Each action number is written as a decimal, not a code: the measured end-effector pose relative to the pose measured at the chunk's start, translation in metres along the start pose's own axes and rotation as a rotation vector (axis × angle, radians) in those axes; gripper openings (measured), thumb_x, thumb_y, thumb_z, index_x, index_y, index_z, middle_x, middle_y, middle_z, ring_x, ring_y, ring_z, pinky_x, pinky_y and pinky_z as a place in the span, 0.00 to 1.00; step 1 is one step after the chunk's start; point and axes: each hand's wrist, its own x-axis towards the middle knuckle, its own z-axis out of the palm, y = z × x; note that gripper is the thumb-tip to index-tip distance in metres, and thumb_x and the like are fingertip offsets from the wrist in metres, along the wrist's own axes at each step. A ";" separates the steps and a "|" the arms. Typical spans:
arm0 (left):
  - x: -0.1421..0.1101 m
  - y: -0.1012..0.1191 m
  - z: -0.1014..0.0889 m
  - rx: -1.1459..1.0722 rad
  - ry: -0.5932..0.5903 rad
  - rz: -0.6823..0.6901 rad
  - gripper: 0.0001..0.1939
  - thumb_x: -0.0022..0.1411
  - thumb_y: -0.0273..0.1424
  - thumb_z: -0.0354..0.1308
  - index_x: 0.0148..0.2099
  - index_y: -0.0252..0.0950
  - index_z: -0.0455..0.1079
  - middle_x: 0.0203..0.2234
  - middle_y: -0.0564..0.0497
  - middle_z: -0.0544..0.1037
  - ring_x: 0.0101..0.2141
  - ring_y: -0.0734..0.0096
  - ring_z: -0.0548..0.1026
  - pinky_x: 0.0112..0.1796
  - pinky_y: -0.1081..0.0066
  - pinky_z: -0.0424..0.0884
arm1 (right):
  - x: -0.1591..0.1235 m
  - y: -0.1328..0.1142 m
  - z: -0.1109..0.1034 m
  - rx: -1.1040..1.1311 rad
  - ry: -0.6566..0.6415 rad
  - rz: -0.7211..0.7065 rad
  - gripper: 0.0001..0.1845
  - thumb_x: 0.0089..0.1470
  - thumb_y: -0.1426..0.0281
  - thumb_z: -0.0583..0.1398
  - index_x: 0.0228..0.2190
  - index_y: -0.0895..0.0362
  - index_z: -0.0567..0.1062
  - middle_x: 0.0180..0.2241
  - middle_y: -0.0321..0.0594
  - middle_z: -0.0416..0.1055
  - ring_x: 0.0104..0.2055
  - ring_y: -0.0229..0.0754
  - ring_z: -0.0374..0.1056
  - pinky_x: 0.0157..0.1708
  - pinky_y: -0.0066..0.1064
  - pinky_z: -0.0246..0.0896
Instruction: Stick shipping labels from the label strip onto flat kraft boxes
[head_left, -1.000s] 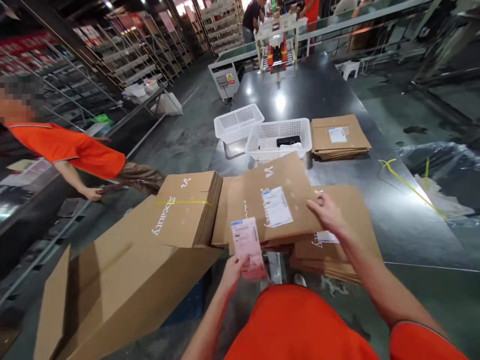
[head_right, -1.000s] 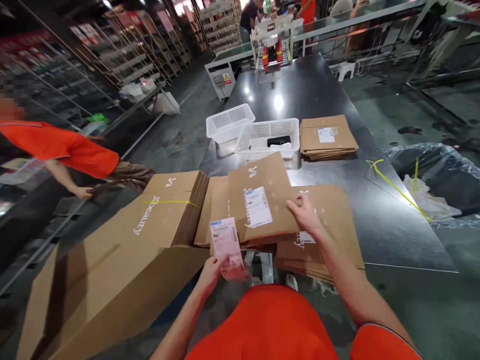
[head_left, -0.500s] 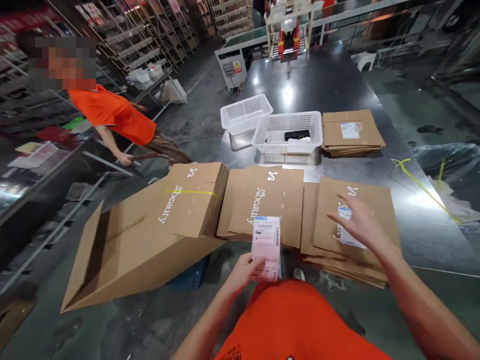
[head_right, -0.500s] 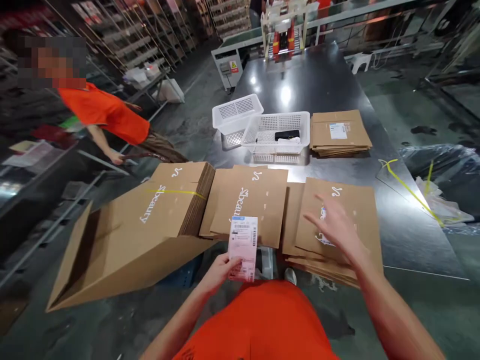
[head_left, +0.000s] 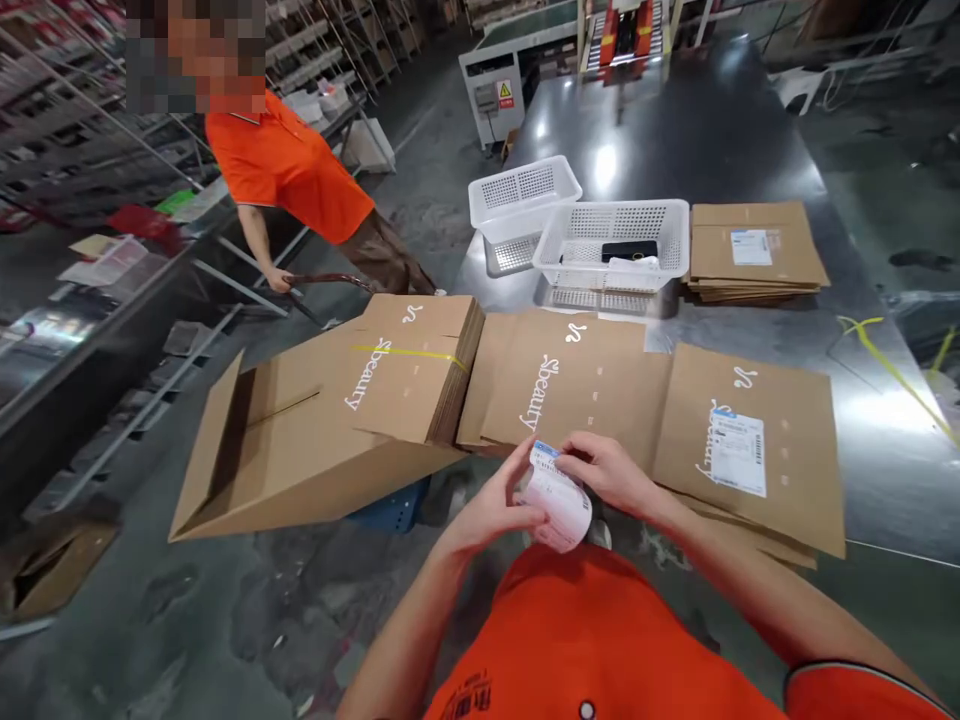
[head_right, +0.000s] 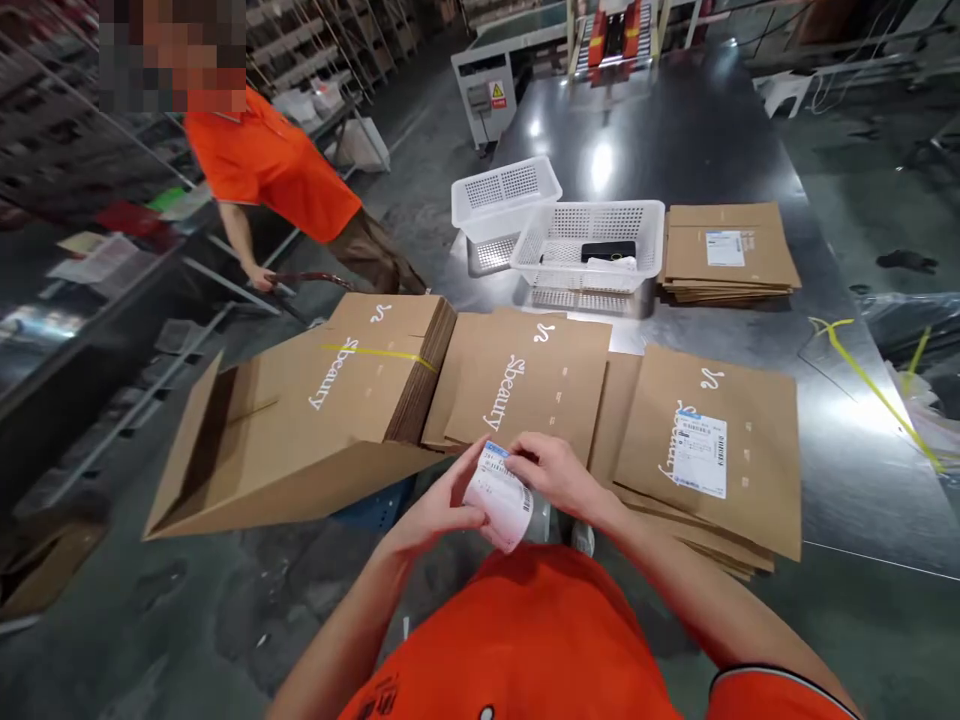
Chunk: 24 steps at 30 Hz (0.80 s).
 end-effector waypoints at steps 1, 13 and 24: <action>0.003 0.003 0.002 -0.044 -0.044 0.001 0.52 0.43 0.31 0.71 0.68 0.44 0.49 0.63 0.43 0.57 0.59 0.52 0.61 0.54 0.63 0.64 | -0.001 -0.001 0.003 -0.032 0.033 -0.014 0.10 0.57 0.66 0.56 0.29 0.59 0.72 0.27 0.34 0.68 0.29 0.33 0.61 0.30 0.23 0.53; 0.051 -0.042 0.001 0.229 0.508 0.009 0.19 0.47 0.42 0.64 0.22 0.32 0.63 0.17 0.56 0.64 0.20 0.80 0.60 0.22 0.78 0.56 | 0.023 0.025 0.002 -0.442 0.167 -0.166 0.15 0.63 0.64 0.52 0.29 0.58 0.71 0.28 0.38 0.67 0.31 0.37 0.61 0.32 0.26 0.53; -0.019 -0.095 -0.046 0.216 0.433 -0.233 0.19 0.46 0.41 0.66 0.30 0.27 0.78 0.23 0.44 0.78 0.24 0.66 0.73 0.27 0.70 0.68 | 0.117 0.049 -0.048 -1.129 0.307 -0.042 0.29 0.60 0.60 0.57 0.59 0.56 0.62 0.48 0.52 0.67 0.46 0.53 0.62 0.45 0.40 0.54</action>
